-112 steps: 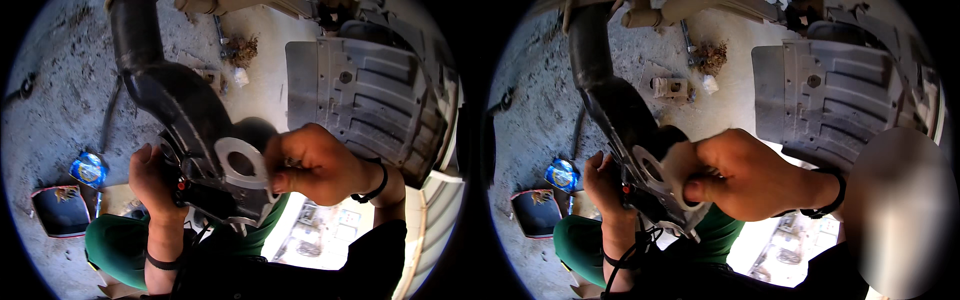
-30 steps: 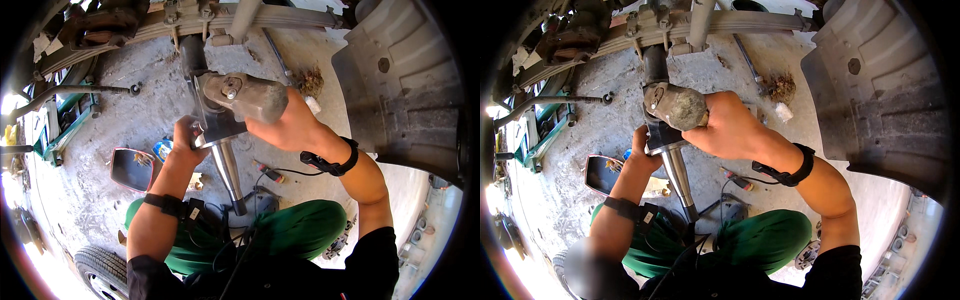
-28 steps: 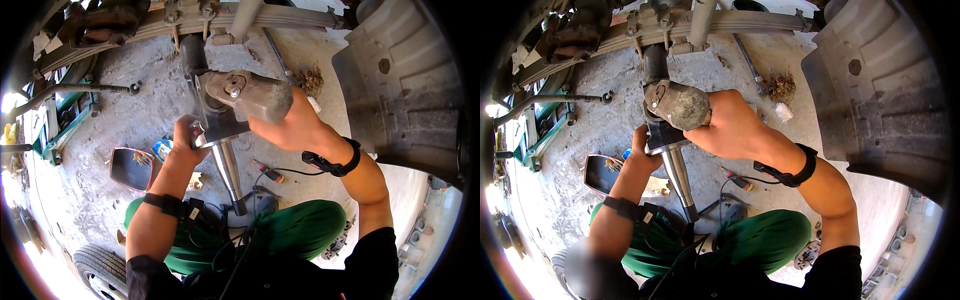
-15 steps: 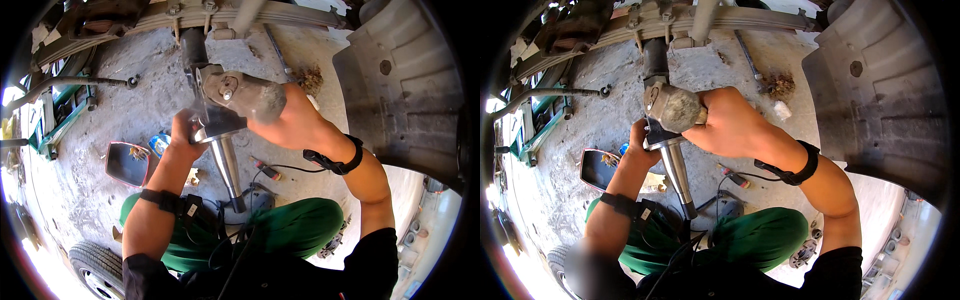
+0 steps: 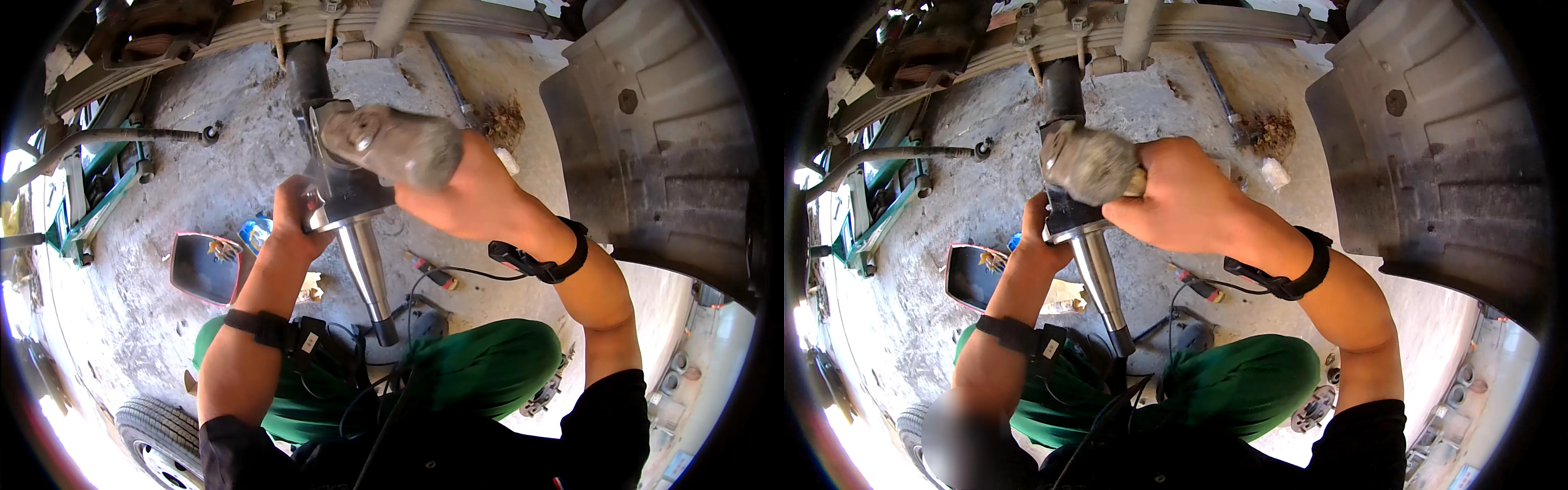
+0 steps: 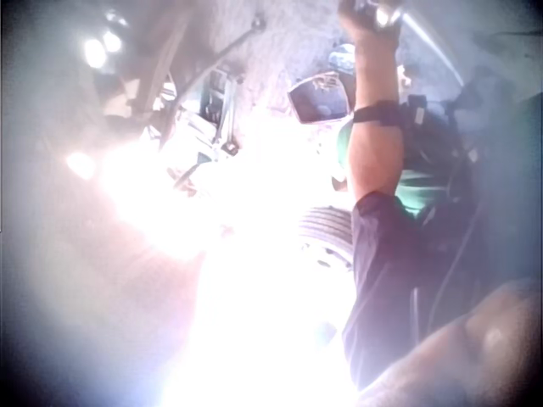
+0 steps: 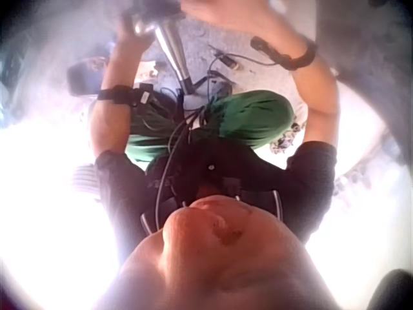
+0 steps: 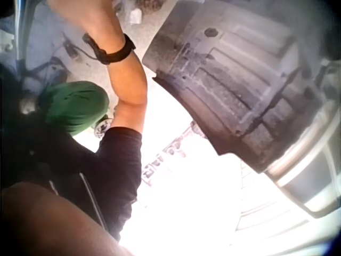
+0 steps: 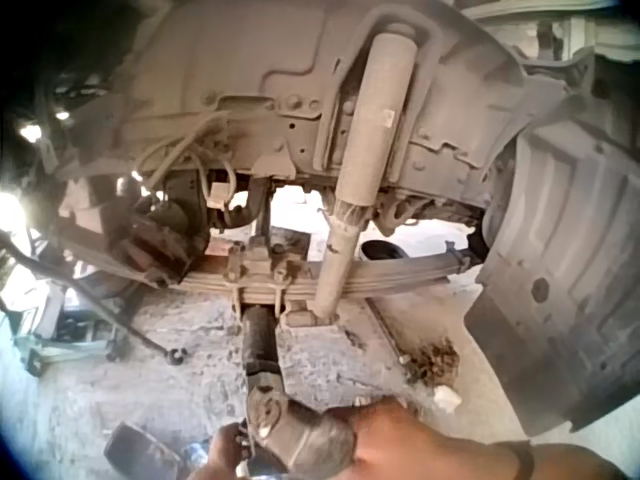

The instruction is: The person replaces a steering knuckle component under a vehicle. They position the metal part, tap it with a hammer to align it, and insert a metal pin by hand.

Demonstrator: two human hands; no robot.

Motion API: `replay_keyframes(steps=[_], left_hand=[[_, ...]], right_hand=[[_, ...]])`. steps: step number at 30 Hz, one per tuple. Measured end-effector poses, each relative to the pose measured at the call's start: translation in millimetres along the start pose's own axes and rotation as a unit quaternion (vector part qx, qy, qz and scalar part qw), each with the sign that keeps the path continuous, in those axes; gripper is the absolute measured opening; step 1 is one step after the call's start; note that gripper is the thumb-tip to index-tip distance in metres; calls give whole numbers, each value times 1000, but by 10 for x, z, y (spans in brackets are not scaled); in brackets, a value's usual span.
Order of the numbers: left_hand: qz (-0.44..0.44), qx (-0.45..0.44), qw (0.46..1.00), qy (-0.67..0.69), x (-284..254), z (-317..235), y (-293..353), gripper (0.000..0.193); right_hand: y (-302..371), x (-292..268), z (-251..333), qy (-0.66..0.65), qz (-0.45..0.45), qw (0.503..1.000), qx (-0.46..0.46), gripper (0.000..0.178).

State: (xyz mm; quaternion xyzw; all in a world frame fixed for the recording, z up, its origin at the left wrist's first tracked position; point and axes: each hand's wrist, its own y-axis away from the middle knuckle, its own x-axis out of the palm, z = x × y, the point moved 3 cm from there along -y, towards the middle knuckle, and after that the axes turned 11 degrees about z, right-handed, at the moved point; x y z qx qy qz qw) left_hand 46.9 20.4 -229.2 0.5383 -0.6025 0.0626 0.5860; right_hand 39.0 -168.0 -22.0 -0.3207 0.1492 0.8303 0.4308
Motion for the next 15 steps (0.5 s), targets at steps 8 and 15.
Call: replay_keyframes(steps=[8, 15], left_hand=[[32, -34, 999, -1, -15, -41, -10, 13], [101, -14, 991, -91, -10, -50, 3, 28]], right_hand=[[-34, -19, 13, 41, -31, 997, -56, 22], [-5, 2, -58, 37, -32, 999, -3, 19]])
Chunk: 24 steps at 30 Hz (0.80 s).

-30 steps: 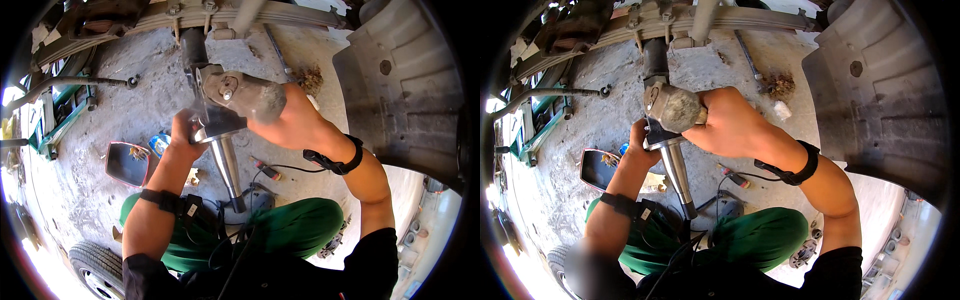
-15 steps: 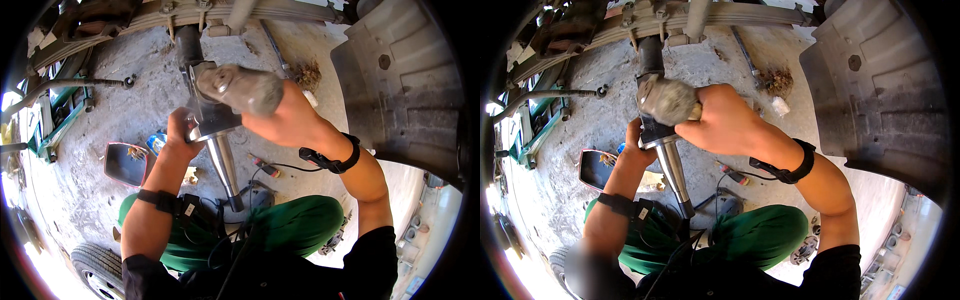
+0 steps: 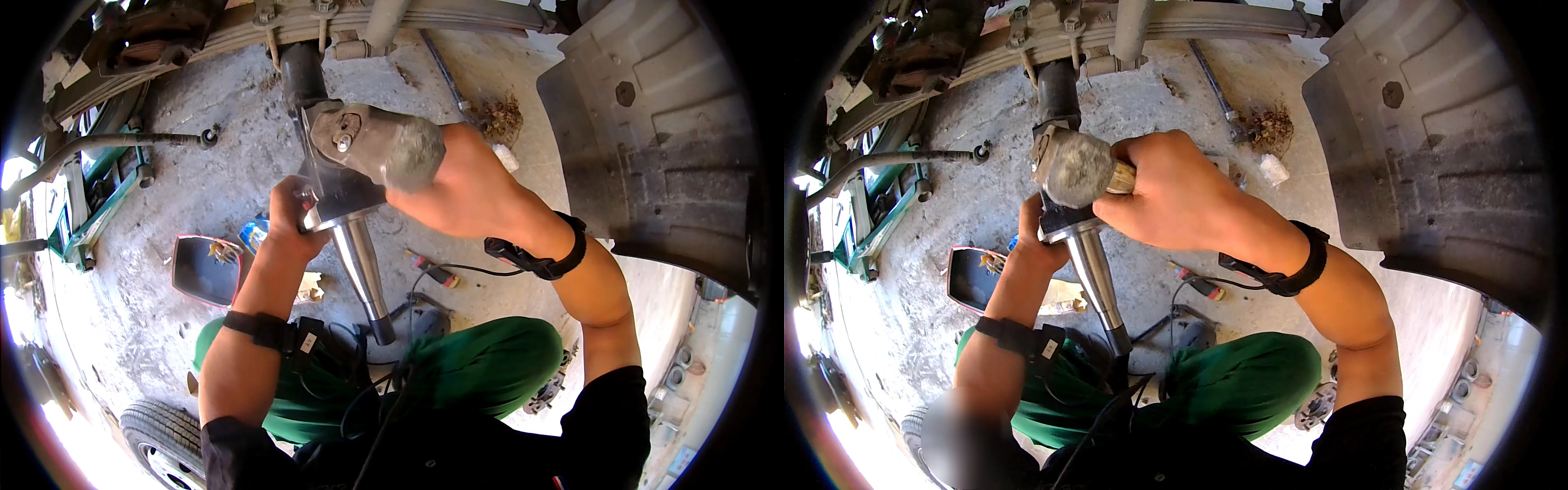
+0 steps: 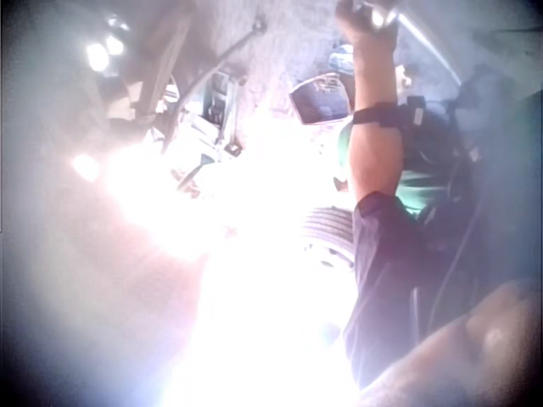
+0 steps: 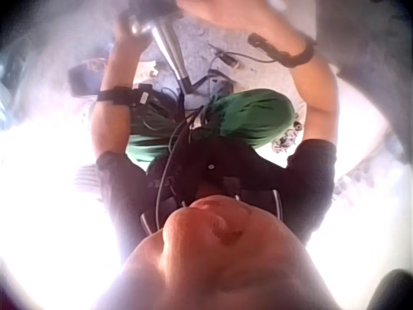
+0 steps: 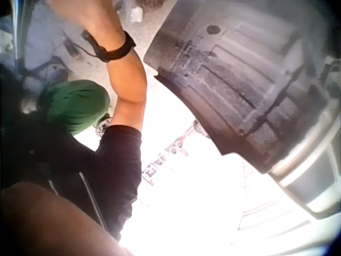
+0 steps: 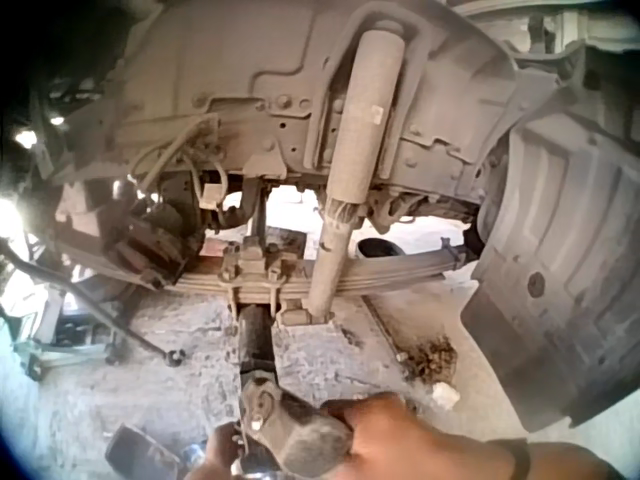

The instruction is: The person replaces a steering knuckle component under a vehicle. They position the metal part, tap it with a hammer to align it, and insert a metal pin by hand.

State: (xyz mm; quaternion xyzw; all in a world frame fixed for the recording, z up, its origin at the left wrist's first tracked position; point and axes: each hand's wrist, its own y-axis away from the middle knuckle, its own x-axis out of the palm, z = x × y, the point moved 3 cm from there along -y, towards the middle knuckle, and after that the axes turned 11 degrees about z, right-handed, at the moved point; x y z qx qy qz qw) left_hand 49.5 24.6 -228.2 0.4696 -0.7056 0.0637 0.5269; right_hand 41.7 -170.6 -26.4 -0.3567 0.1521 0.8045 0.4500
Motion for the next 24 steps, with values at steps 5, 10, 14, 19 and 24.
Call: replay_keyframes(steps=[5, 10, 14, 19, 24], left_hand=[[-7, -23, 999, 42, -114, 41, -51, 31], [-111, -9, 993, -24, -154, -5, -46, 30], [-198, -8, 980, -22, 88, -136, 151, 34], [-195, 21, 980, -12, 156, -135, 124, 41], [-31, 68, 993, -94, 171, -197, 60, 40]], right_hand=[[142, -164, -80, -54, -114, 991, -37, 19], [468, 25, -946, -89, -175, 973, 121, 21], [761, 490, -1668, 86, -133, 953, 259, 25], [1086, 1012, -2220, 168, 38, 927, 333, 31], [1265, 1341, -2448, 171, 120, 928, 308, 31]])
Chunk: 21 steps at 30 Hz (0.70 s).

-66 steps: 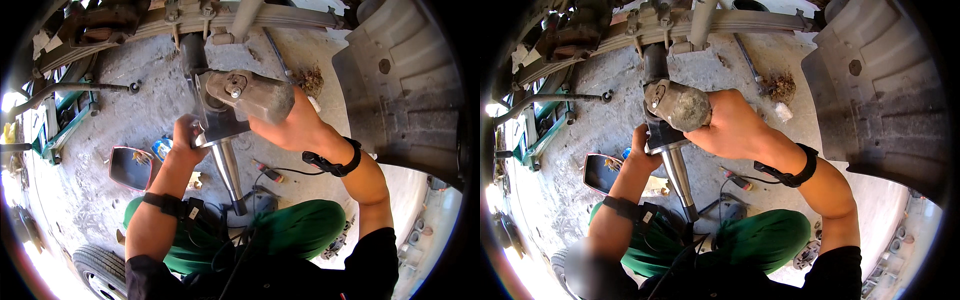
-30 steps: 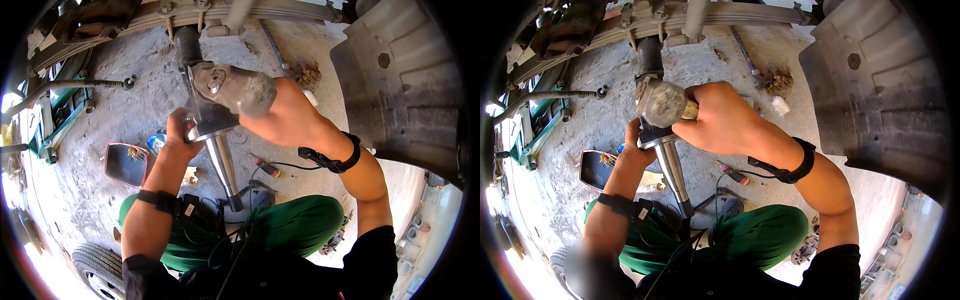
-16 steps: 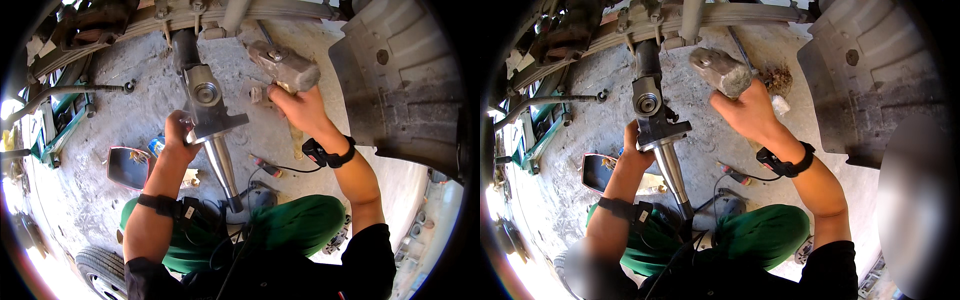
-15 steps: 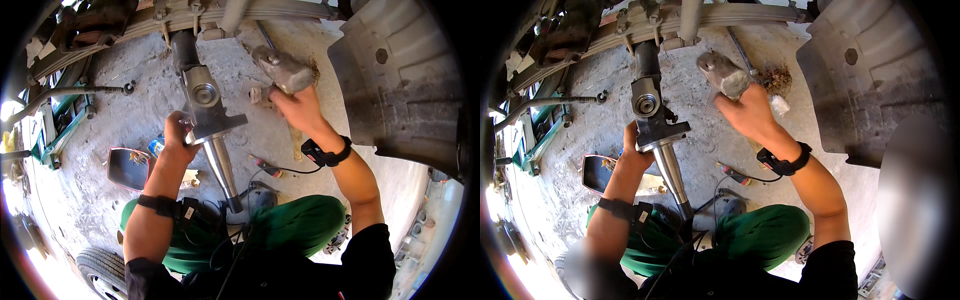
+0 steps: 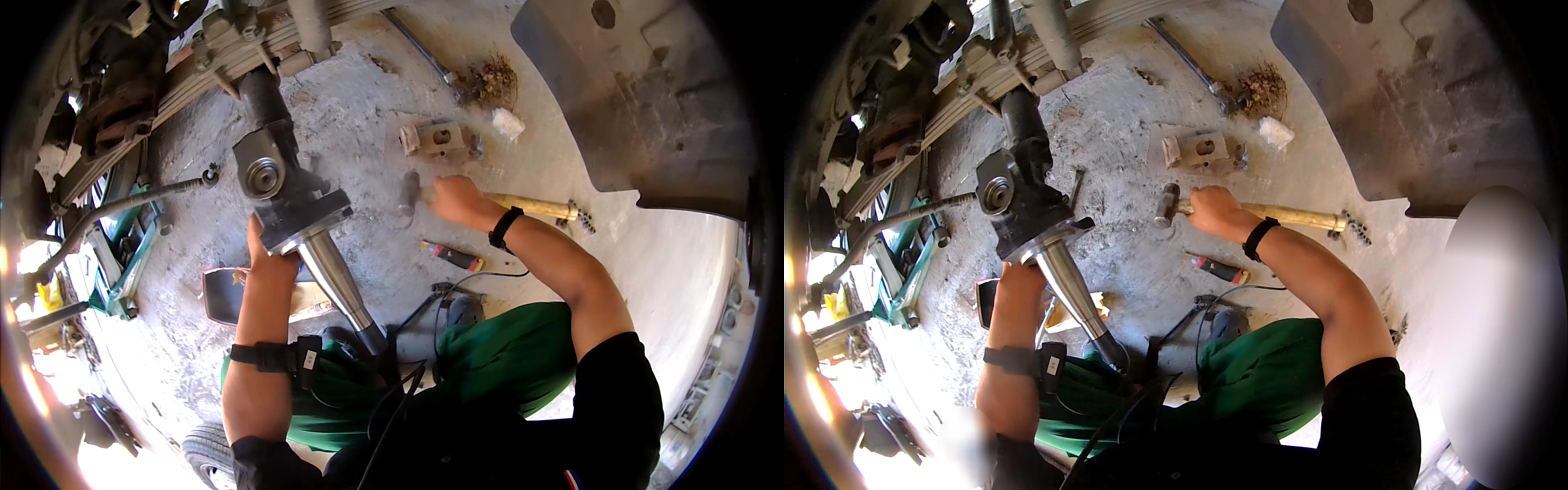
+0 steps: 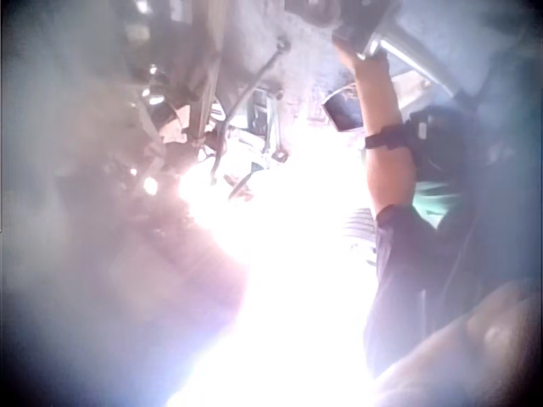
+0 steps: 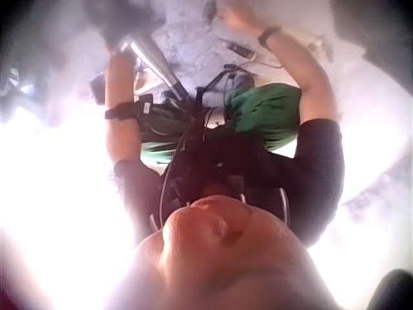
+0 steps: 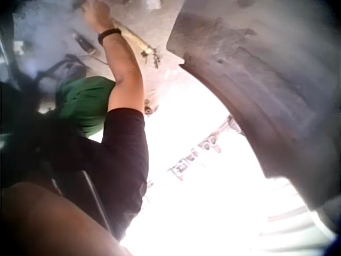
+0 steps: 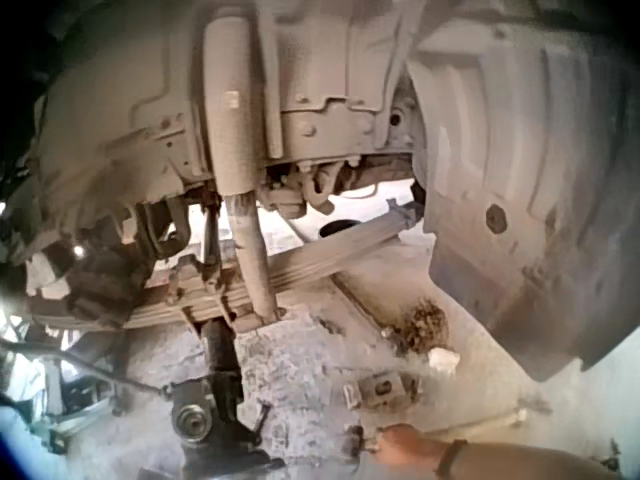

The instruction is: The person replaces a steering knuckle component under a vehicle. They position the metal part, tap it with a hammer to align it, and insert a metal pin by hand.

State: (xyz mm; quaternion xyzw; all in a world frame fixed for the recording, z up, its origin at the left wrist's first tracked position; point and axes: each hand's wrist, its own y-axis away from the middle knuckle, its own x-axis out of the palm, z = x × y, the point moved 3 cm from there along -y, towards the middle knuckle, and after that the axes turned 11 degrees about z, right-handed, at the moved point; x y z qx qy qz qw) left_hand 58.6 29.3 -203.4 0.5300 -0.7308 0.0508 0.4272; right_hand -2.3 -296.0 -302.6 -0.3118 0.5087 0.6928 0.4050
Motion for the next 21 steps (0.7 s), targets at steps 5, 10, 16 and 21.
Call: replay_keyframes(steps=[5, 10, 16, 21], left_hand=[[42, -8, 999, -10, 18, -37, -118, 39], [58, -12, 998, -13, -107, -98, 7, 39], [69, -28, 997, -6, -246, -66, 96, 39], [53, -20, 998, -13, -345, -186, 334, 39]], right_hand=[[5, 290, -187, -11, 11, 999, -30, 32], [55, 424, -271, -26, 74, 996, -47, 38], [144, 507, -526, -8, -13, 994, -110, 38], [179, 515, -933, -57, -119, 987, -88, 30]])
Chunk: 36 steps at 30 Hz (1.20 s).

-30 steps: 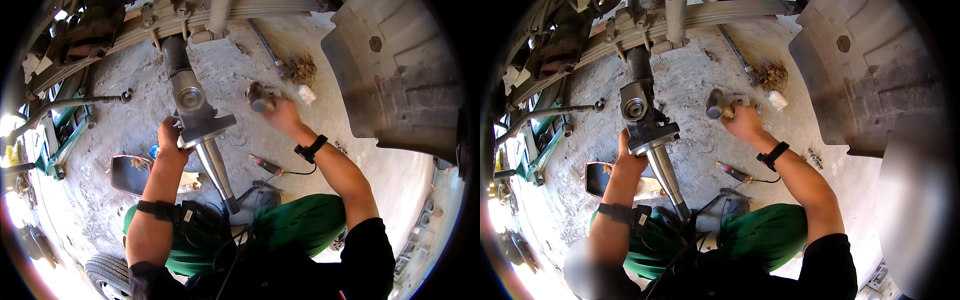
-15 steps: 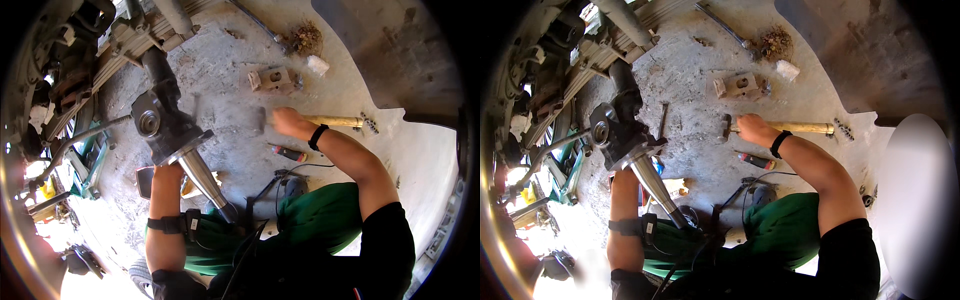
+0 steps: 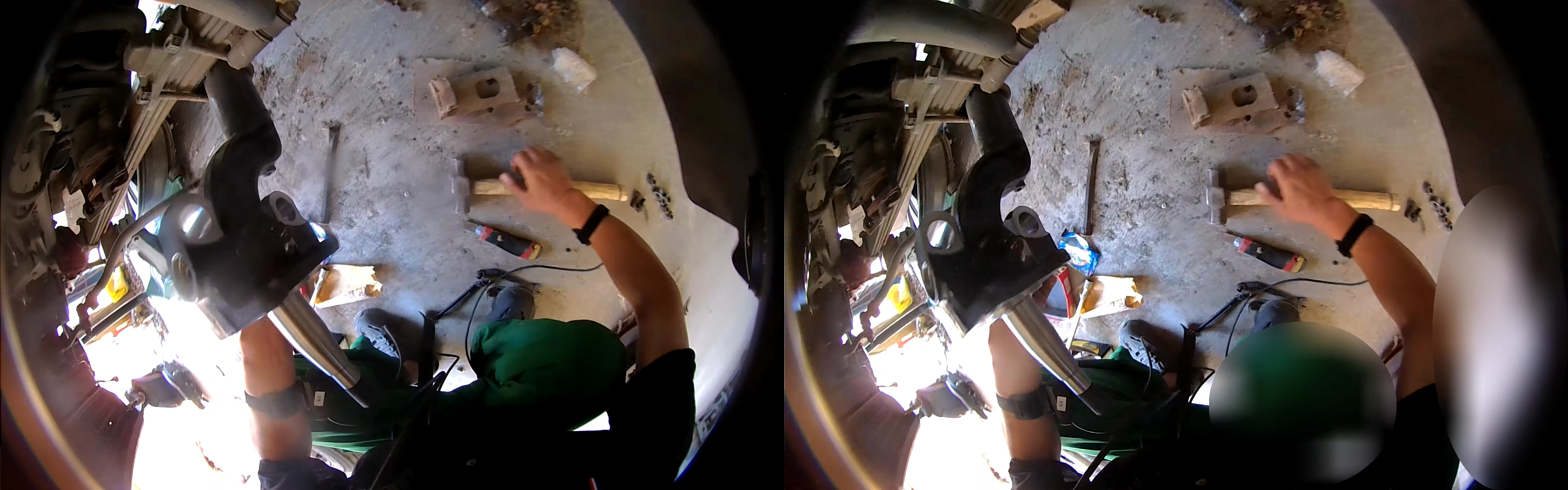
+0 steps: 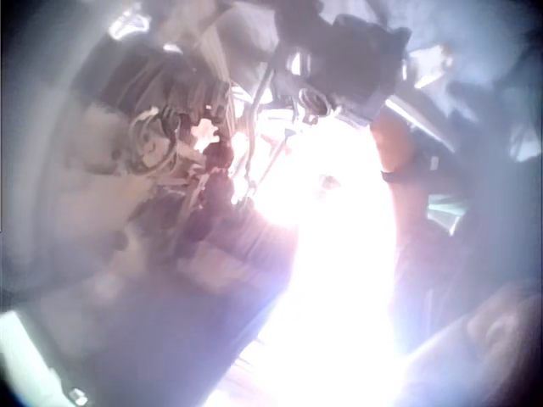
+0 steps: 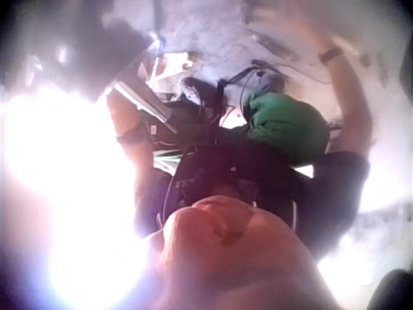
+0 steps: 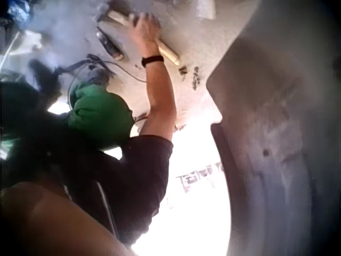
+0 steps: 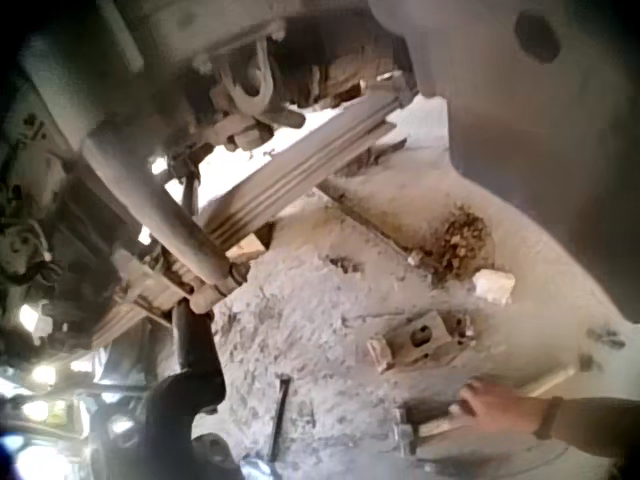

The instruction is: The person replaces a steering knuckle component under a vehicle. They position the metal part, tap it with a hammer to align it, and insert a metal pin by hand.

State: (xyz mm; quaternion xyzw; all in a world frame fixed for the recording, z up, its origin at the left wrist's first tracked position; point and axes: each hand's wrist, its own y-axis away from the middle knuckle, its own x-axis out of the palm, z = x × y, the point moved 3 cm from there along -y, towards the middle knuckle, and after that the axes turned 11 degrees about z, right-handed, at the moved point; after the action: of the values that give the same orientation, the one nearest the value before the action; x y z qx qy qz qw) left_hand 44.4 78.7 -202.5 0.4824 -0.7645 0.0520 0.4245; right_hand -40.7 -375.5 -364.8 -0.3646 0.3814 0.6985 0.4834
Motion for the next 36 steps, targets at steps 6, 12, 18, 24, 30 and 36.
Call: replay_keyframes(steps=[6, 12, 18, 24, 30, 36], left_hand=[[-18, -5, 1000, 9, -57, -6, 154, 40], [-53, 3, 998, 22, -120, 47, 356, 41], [-93, 6, 995, 32, -107, -10, 464, 43], [-112, -3, 993, 46, -102, -12, 514, 44], [-127, -11, 990, 52, -74, -30, 564, 46], [-133, -20, 989, 53, -20, -34, 568, 48]], right_hand=[[186, 135, -295, 30, -76, 993, 84, 25], [175, 225, -357, 4, -74, 993, 97, 22], [152, 260, -409, -16, -58, 994, 90, 25], [212, 320, -468, -25, -21, 994, 103, 27], [248, 326, -479, -44, -15, 993, 112, 28], [229, 316, -472, -56, -8, 991, 119, 29]])
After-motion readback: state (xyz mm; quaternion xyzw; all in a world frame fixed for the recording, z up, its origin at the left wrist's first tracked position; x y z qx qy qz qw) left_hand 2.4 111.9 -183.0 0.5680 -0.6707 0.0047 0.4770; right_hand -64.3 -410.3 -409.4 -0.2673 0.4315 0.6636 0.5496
